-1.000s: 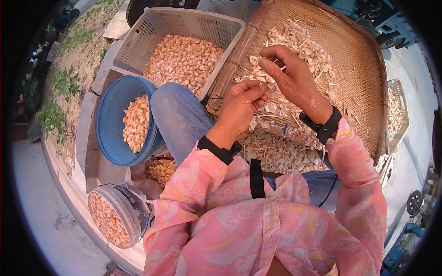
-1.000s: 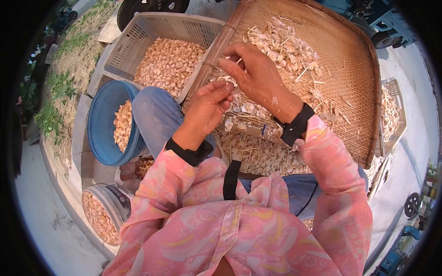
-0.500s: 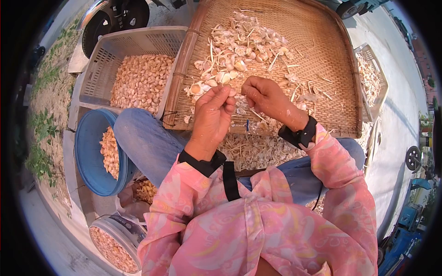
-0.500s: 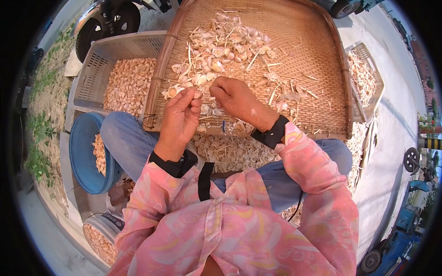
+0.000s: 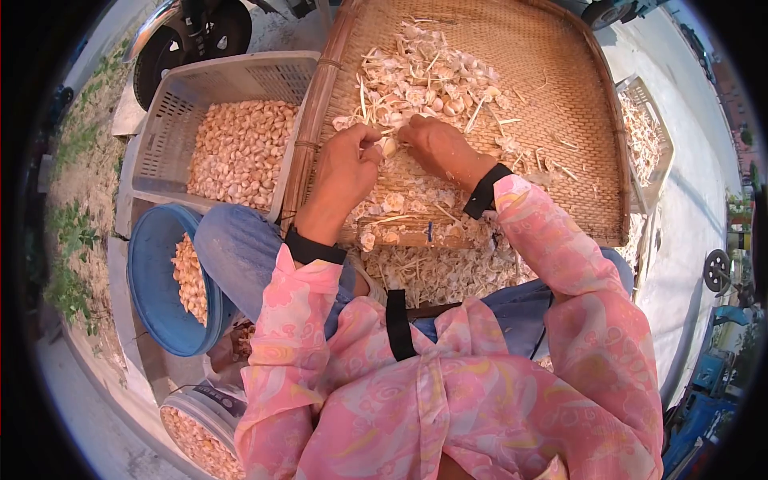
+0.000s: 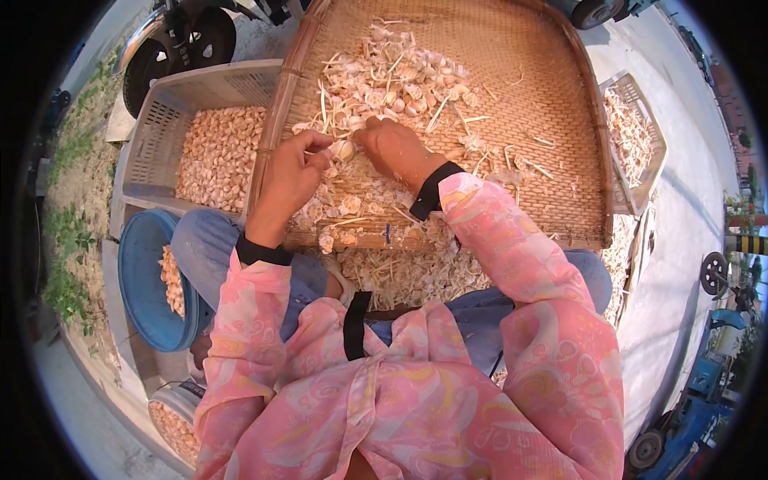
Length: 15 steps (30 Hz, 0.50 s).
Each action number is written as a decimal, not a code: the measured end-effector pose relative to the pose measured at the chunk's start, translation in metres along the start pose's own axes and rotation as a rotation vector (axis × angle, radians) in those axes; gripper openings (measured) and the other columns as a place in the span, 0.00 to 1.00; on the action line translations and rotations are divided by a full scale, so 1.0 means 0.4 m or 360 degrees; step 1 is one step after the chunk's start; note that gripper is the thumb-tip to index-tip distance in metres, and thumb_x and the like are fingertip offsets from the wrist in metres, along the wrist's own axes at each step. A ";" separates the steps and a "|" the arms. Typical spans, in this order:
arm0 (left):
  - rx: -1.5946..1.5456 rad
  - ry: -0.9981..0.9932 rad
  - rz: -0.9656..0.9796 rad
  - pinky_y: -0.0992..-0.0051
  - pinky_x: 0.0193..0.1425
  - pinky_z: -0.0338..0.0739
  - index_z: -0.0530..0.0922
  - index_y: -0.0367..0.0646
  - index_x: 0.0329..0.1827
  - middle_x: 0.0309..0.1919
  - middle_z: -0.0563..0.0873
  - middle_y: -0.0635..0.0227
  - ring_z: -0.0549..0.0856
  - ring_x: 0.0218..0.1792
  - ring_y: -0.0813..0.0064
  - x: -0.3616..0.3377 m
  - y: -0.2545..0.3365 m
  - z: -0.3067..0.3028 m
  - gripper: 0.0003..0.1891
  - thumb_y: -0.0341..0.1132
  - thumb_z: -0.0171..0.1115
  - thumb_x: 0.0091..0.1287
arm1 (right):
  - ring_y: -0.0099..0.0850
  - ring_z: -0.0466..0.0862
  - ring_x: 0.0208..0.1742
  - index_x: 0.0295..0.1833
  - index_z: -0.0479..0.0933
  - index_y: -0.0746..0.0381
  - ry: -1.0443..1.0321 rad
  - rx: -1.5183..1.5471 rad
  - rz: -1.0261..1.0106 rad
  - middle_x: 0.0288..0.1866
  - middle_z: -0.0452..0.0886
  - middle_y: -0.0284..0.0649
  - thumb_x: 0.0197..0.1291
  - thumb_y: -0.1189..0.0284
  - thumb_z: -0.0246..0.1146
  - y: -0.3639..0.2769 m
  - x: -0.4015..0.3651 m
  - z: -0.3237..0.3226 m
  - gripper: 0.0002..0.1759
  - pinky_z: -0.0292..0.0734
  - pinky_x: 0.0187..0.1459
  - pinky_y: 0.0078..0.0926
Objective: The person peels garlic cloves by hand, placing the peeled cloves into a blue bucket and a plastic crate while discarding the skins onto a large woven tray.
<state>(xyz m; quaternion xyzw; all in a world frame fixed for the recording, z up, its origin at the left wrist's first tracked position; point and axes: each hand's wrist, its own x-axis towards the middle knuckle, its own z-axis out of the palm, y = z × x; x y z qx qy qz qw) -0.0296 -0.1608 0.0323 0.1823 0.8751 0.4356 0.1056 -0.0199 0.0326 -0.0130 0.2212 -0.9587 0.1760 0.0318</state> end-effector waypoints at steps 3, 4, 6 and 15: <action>-0.0196 -0.0161 -0.0077 0.77 0.34 0.76 0.74 0.31 0.48 0.32 0.81 0.61 0.82 0.30 0.74 -0.008 -0.015 0.073 0.12 0.26 0.52 0.63 | 0.39 0.80 0.33 0.42 0.74 0.62 -0.0128 -0.0151 0.0121 0.31 0.77 0.40 0.53 0.78 0.59 0.026 -0.025 -0.005 0.09 0.76 0.34 0.31; -0.0364 -0.0188 -0.0175 0.77 0.34 0.77 0.73 0.30 0.49 0.32 0.81 0.60 0.83 0.31 0.73 -0.008 -0.014 0.088 0.12 0.26 0.51 0.64 | 0.35 0.80 0.31 0.40 0.74 0.63 -0.0140 0.0415 0.0382 0.29 0.78 0.40 0.54 0.76 0.59 0.031 -0.040 -0.013 0.07 0.75 0.32 0.28; -0.0687 -0.0230 -0.0361 0.76 0.34 0.78 0.71 0.29 0.50 0.33 0.81 0.59 0.83 0.32 0.72 -0.005 -0.010 0.117 0.13 0.27 0.50 0.65 | 0.26 0.80 0.28 0.34 0.74 0.66 -0.0137 0.1552 0.0886 0.26 0.78 0.38 0.56 0.74 0.60 0.027 -0.068 -0.033 0.06 0.74 0.30 0.22; -0.1767 -0.0510 -0.0663 0.86 0.33 0.77 0.74 0.34 0.49 0.37 0.82 0.61 0.82 0.33 0.76 -0.002 0.012 0.040 0.14 0.36 0.49 0.70 | 0.17 0.73 0.28 0.40 0.77 0.64 -0.0214 0.1707 0.0709 0.28 0.78 0.29 0.61 0.69 0.61 -0.059 -0.066 -0.141 0.08 0.69 0.30 0.16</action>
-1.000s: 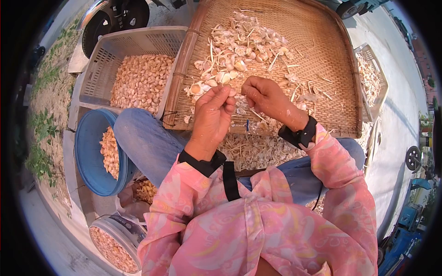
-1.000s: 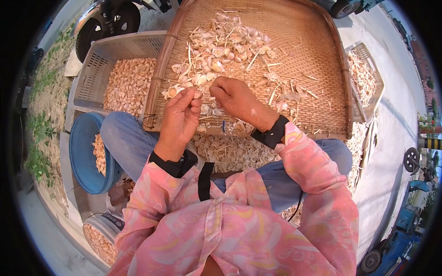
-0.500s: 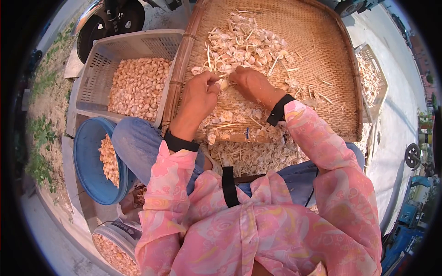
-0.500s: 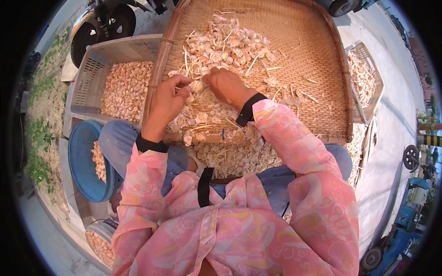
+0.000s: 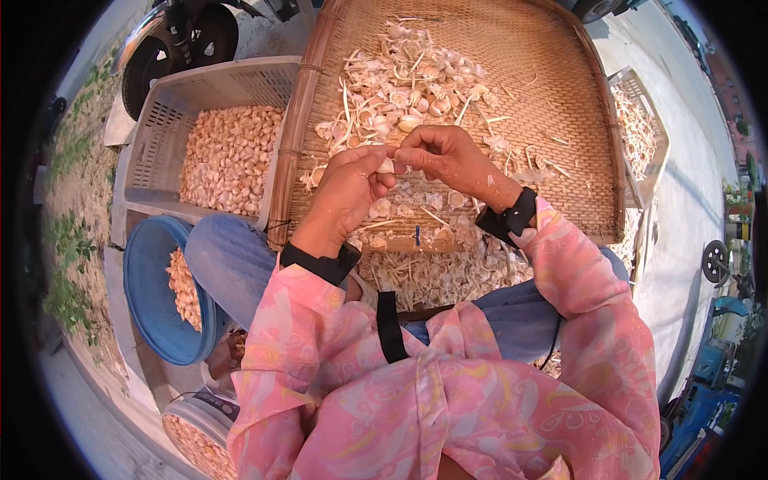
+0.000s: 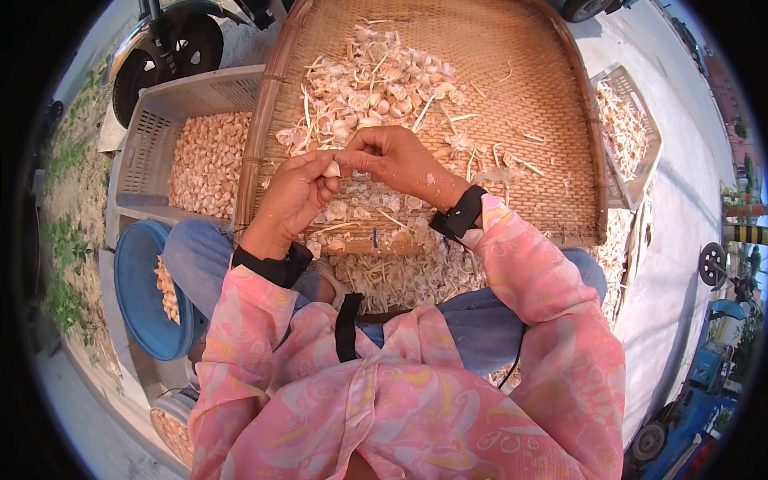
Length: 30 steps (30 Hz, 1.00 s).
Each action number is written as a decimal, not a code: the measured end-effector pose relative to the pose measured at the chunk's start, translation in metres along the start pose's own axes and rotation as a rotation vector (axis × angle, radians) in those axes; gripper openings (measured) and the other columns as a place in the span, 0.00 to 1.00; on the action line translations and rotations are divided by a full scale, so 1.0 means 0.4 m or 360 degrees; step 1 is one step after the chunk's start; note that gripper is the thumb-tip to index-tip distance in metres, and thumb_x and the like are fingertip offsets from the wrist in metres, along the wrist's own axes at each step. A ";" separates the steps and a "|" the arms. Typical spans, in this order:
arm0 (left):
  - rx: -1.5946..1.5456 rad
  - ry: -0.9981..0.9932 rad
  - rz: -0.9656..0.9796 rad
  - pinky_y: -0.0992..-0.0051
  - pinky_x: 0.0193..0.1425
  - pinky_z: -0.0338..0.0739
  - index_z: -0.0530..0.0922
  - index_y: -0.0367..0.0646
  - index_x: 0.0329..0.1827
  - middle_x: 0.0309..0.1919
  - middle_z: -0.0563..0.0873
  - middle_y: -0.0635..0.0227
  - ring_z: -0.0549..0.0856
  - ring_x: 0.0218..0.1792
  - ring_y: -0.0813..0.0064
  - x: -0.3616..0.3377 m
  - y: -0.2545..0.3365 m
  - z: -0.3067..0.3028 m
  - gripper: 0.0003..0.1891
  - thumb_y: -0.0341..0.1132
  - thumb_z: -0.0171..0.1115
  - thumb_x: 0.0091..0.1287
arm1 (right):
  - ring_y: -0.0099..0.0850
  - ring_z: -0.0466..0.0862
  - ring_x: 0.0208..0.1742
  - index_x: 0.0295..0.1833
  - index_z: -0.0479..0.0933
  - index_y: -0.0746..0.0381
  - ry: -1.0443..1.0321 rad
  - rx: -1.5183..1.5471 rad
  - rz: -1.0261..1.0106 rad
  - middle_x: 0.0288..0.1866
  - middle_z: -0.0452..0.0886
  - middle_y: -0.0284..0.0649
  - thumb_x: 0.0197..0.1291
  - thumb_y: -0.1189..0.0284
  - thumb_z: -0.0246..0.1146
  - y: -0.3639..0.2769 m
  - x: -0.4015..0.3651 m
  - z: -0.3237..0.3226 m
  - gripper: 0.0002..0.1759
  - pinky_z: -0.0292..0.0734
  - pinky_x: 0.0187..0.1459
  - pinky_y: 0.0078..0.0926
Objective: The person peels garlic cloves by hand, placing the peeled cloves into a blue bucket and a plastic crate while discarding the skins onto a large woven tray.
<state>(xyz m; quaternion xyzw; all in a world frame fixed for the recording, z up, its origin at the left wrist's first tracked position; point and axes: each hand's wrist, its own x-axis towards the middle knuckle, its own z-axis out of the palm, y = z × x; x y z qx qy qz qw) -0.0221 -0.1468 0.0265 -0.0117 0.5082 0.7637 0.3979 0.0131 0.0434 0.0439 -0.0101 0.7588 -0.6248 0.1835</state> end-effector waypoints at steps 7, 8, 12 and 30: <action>0.1657 0.0978 0.0999 0.80 0.49 0.70 0.75 0.33 0.52 0.40 0.82 0.64 0.79 0.42 0.78 -0.037 0.173 -0.182 0.16 0.35 0.53 0.66 | 0.41 0.78 0.43 0.49 0.76 0.59 0.0391 -0.1476 -0.0610 0.42 0.75 0.44 0.51 0.72 0.62 0.097 0.115 -0.064 0.17 0.74 0.42 0.34; 0.1866 0.0989 0.1109 0.79 0.51 0.69 0.75 0.33 0.52 0.41 0.82 0.64 0.78 0.44 0.78 -0.033 0.172 -0.192 0.16 0.35 0.54 0.66 | 0.43 0.76 0.46 0.49 0.75 0.59 0.0305 -0.1521 -0.0580 0.43 0.73 0.45 0.49 0.73 0.63 0.104 0.128 -0.062 0.18 0.73 0.45 0.36; 0.1150 0.0419 0.0384 0.79 0.44 0.74 0.73 0.34 0.54 0.42 0.81 0.63 0.81 0.40 0.76 -0.020 0.081 -0.022 0.16 0.34 0.54 0.66 | 0.34 0.79 0.40 0.47 0.75 0.63 0.0257 -0.1145 -0.0416 0.42 0.77 0.40 0.54 0.72 0.63 0.120 0.114 -0.068 0.14 0.74 0.40 0.29; 0.1507 0.0382 0.1218 0.78 0.36 0.78 0.74 0.33 0.47 0.34 0.80 0.59 0.84 0.33 0.71 0.027 -0.106 0.194 0.15 0.22 0.61 0.55 | 0.17 0.78 0.32 0.40 0.76 0.65 0.0251 -0.0021 -0.0180 0.34 0.81 0.33 0.59 0.68 0.62 0.063 -0.091 -0.073 0.11 0.73 0.34 0.14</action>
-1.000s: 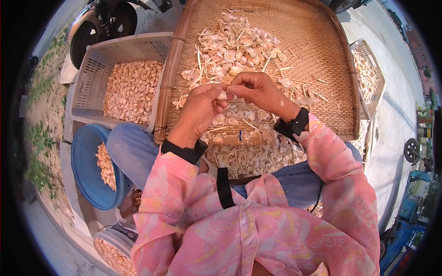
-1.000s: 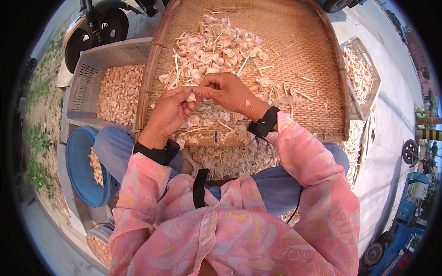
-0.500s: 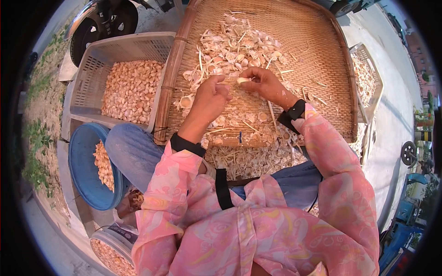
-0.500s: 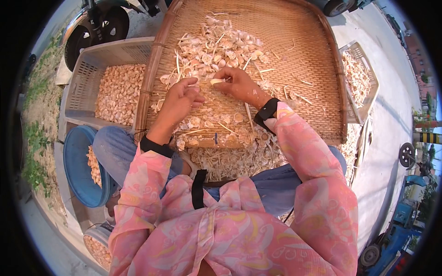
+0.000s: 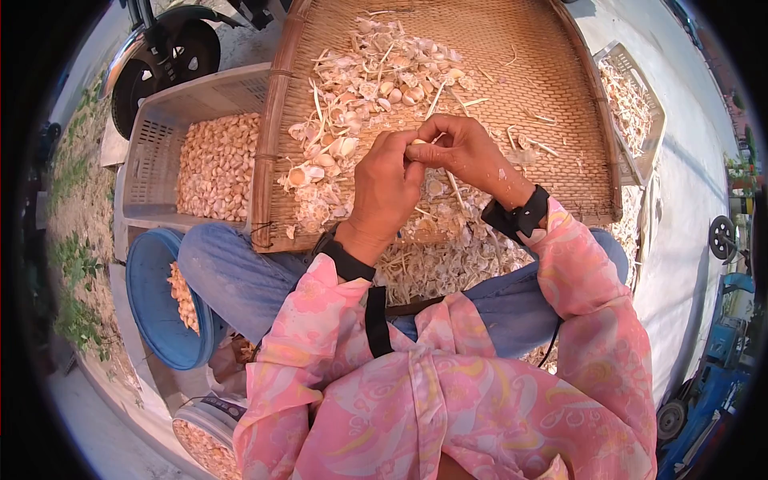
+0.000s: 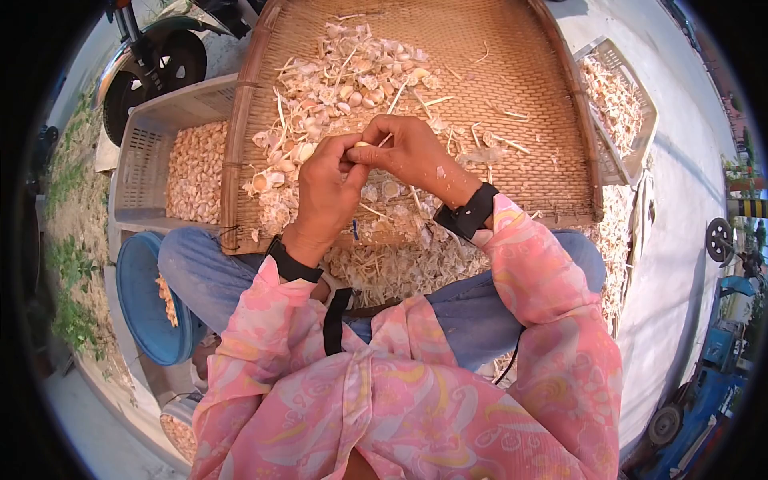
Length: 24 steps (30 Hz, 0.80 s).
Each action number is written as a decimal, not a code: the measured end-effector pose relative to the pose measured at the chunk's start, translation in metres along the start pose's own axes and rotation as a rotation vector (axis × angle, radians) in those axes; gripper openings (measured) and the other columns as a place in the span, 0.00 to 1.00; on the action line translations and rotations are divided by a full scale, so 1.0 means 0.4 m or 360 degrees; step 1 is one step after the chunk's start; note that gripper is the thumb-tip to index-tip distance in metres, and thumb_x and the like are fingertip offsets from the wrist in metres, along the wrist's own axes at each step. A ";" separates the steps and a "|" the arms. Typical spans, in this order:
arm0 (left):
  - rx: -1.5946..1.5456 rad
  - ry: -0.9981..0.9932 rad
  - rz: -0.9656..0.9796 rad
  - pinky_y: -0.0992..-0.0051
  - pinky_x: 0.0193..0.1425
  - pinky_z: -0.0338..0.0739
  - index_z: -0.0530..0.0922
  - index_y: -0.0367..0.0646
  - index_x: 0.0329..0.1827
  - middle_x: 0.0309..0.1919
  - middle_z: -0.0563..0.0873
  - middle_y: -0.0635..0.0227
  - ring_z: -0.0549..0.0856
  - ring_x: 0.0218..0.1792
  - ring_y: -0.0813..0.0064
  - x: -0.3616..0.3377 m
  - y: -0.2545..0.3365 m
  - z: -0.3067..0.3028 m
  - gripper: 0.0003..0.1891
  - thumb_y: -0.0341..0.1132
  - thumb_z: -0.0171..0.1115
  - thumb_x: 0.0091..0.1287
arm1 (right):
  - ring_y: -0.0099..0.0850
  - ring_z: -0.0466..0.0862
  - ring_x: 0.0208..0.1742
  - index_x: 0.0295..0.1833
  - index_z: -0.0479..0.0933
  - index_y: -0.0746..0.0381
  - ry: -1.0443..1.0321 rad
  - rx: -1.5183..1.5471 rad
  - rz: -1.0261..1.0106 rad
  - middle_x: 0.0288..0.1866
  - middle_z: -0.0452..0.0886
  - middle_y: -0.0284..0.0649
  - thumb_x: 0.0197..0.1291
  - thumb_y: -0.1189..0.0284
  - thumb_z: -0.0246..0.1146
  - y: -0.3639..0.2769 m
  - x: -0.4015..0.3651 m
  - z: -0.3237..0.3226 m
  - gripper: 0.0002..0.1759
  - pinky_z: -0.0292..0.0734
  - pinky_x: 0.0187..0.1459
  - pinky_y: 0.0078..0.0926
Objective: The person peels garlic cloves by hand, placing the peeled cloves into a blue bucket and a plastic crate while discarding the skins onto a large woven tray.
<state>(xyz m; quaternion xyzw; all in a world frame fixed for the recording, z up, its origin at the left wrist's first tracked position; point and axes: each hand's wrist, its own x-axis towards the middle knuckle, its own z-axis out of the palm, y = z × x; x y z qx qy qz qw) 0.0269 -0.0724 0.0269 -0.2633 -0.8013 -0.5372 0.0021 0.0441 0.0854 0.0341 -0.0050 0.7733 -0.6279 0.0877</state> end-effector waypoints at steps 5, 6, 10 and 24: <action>-0.0285 -0.0134 -0.0308 0.81 0.36 0.78 0.75 0.32 0.45 0.33 0.83 0.63 0.83 0.34 0.80 -0.015 -0.017 0.013 0.11 0.23 0.61 0.59 | 0.18 0.78 0.32 0.38 0.76 0.64 -0.0031 0.0304 0.0166 0.31 0.80 0.33 0.60 0.67 0.62 0.016 -0.019 -0.002 0.11 0.74 0.33 0.14; -0.0354 -0.0131 -0.0358 0.81 0.35 0.77 0.75 0.32 0.44 0.32 0.83 0.64 0.82 0.33 0.81 -0.020 -0.021 0.014 0.11 0.23 0.61 0.59 | 0.18 0.79 0.32 0.38 0.76 0.64 -0.0033 0.0318 0.0200 0.31 0.80 0.33 0.60 0.66 0.61 0.023 -0.019 0.000 0.11 0.74 0.33 0.14; -0.0492 -0.0012 -0.0464 0.83 0.35 0.76 0.75 0.32 0.44 0.32 0.82 0.67 0.81 0.31 0.82 -0.031 0.003 0.003 0.11 0.22 0.62 0.58 | 0.22 0.80 0.30 0.37 0.75 0.67 0.0142 0.0560 0.0276 0.30 0.79 0.38 0.61 0.66 0.60 0.029 -0.020 0.020 0.13 0.78 0.33 0.15; -0.1106 0.0145 -0.0572 0.81 0.46 0.75 0.73 0.33 0.48 0.42 0.80 0.63 0.80 0.41 0.79 -0.048 -0.003 -0.023 0.15 0.21 0.61 0.58 | 0.25 0.75 0.26 0.40 0.72 0.63 0.0237 -0.0063 -0.0091 0.28 0.74 0.32 0.63 0.64 0.56 -0.009 -0.039 0.052 0.12 0.70 0.27 0.25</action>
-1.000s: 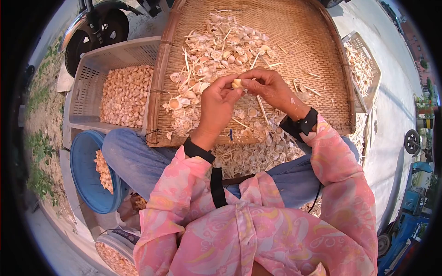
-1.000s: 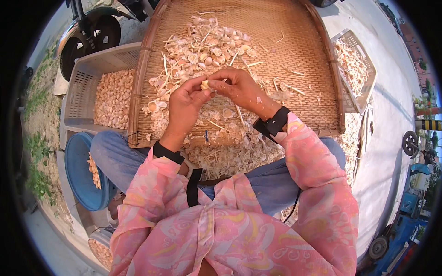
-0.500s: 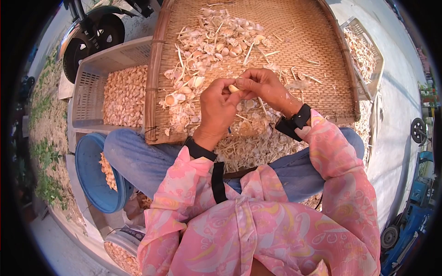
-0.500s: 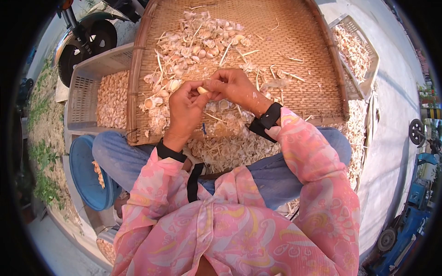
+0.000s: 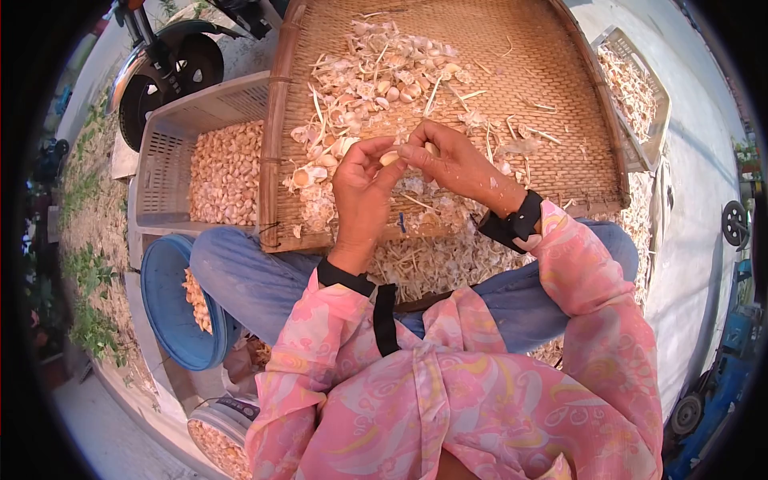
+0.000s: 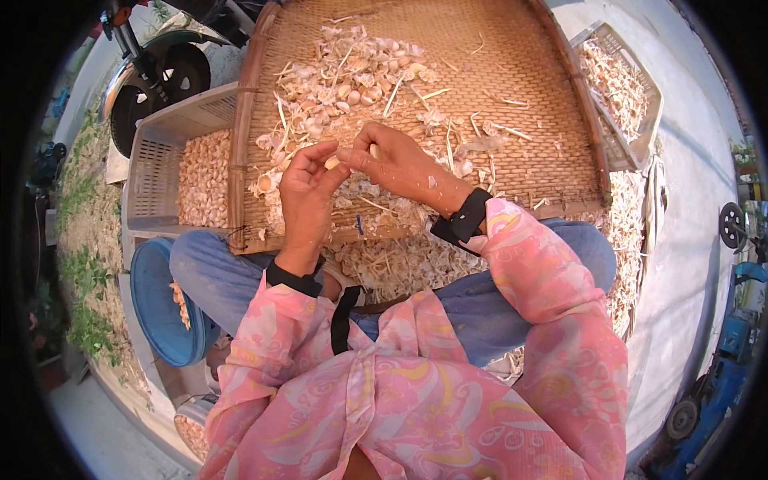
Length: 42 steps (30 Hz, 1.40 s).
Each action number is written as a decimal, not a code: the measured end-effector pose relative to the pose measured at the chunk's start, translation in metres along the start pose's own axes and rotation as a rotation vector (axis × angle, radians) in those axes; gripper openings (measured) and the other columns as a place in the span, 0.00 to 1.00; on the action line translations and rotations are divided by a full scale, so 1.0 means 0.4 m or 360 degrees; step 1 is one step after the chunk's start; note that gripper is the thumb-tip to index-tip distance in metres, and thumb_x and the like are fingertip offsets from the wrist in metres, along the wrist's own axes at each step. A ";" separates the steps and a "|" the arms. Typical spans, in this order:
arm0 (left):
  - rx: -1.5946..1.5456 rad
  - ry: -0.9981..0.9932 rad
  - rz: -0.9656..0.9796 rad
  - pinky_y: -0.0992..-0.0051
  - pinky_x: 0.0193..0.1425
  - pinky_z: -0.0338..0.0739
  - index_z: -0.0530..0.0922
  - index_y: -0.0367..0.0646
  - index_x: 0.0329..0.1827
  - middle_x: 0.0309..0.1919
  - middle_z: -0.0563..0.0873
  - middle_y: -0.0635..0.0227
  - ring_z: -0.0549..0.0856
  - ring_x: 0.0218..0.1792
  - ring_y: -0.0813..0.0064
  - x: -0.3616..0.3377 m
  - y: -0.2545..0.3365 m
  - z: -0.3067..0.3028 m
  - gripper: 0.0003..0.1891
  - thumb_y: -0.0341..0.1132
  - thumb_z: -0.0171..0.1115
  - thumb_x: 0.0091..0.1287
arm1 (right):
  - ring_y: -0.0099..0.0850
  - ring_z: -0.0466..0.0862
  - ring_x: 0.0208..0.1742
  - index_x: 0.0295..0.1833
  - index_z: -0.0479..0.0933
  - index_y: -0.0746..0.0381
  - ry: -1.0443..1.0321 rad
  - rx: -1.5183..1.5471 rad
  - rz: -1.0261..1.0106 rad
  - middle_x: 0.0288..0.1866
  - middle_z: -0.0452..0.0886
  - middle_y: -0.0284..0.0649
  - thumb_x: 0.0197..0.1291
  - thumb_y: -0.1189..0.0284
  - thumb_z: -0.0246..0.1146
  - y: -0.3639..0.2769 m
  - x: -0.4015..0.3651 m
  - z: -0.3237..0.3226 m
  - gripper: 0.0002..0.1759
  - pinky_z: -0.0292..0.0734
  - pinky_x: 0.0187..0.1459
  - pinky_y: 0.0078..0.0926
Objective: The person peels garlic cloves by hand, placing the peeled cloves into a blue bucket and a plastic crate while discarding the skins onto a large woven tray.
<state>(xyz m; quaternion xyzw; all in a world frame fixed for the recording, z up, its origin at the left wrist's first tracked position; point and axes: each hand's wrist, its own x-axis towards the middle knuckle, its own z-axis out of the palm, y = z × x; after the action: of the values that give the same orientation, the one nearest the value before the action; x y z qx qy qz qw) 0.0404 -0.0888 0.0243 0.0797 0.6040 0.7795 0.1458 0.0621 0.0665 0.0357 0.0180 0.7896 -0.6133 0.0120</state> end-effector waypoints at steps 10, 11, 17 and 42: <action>-0.0573 -0.0023 -0.0375 0.79 0.49 0.79 0.72 0.32 0.51 0.39 0.78 0.64 0.81 0.41 0.77 -0.020 0.023 -0.003 0.14 0.21 0.56 0.62 | 0.33 0.74 0.24 0.34 0.70 0.66 -0.0157 0.0156 0.0096 0.24 0.74 0.41 0.65 0.65 0.53 -0.025 -0.025 -0.012 0.14 0.69 0.27 0.31; -0.0608 0.0008 -0.0410 0.80 0.48 0.79 0.72 0.32 0.51 0.38 0.78 0.65 0.81 0.40 0.77 -0.019 0.030 -0.005 0.14 0.22 0.56 0.62 | 0.28 0.73 0.23 0.34 0.70 0.65 -0.0204 0.0355 0.0226 0.22 0.73 0.36 0.66 0.65 0.52 -0.034 -0.026 -0.016 0.14 0.68 0.26 0.29; -0.0855 -0.0058 -0.0672 0.81 0.40 0.81 0.71 0.33 0.52 0.33 0.78 0.67 0.80 0.36 0.77 -0.049 0.064 -0.074 0.14 0.34 0.51 0.69 | 0.29 0.75 0.24 0.36 0.74 0.62 -0.0138 -0.1691 0.0092 0.25 0.75 0.38 0.66 0.63 0.52 0.025 -0.002 -0.066 0.14 0.71 0.30 0.28; -0.1316 0.0117 -0.0988 0.87 0.21 0.66 0.74 0.40 0.38 0.24 0.72 0.73 0.71 0.23 0.82 -0.027 0.092 -0.193 0.13 0.42 0.52 0.69 | 0.38 0.77 0.42 0.44 0.75 0.63 0.0168 -0.0725 -0.0384 0.42 0.74 0.43 0.57 0.75 0.58 0.048 0.181 0.033 0.09 0.73 0.41 0.30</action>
<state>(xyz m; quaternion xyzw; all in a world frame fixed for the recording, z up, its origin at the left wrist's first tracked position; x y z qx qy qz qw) 0.0226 -0.1715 0.0404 -0.1951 0.2453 0.8753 0.3682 -0.0094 0.0593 0.0110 -0.0475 0.9033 -0.4148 -0.0989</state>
